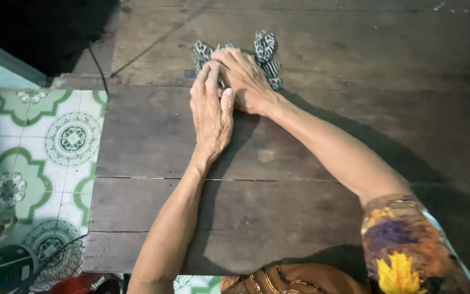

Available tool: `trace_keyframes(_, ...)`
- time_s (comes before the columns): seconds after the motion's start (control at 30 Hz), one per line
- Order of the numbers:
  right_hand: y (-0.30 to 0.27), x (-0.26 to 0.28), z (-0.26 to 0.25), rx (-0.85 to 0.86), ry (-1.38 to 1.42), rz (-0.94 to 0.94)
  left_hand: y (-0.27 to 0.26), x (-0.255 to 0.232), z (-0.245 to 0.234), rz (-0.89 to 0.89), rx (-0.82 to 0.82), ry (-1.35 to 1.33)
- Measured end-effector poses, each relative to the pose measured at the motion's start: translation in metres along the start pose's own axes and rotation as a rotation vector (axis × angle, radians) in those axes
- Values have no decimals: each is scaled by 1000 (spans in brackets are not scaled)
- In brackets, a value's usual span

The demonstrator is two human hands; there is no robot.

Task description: The person wipes a wooden table surface with a patterned cloth using both hands. They repeatedly rub and wipe different areas of the tabletop in a continuous motion throughout the clip.

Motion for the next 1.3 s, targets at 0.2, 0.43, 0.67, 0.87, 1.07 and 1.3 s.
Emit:
trace_keyframes(0.2, 56, -26, 30, -135, -57, 49, 4, -9, -20, -131, 14, -70)
trace_keyframes(0.43, 66, -31, 33, -200, -44, 117, 5, 6, -28, -216, -97, -154)
trace_keyframes(0.67, 20, -8, 39, 61, -93, 141, -5, 39, -20, -195, -230, -141)
trace_keyframes(0.87, -70, 46, -25, -36, -39, -11, -1, 30, -21, -165, -173, -125)
trace_keyframes(1.07, -170, 2, -117, -70, -221, 123, 1, 6, -24, -76, -50, 27)
trace_keyframes(1.3, -372, -116, -259, -216, -653, 624, -3, -1, -19, 3, 1, 74)
Point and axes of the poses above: each hand's wrist, its own y-axis towards the middle knuckle, its own z-axis out of the palm, x = y × z, the point moved 10 cm from there along y, towards the middle knuckle, and after that the axes turned 8 degrees about y, right-handed, at the moved point
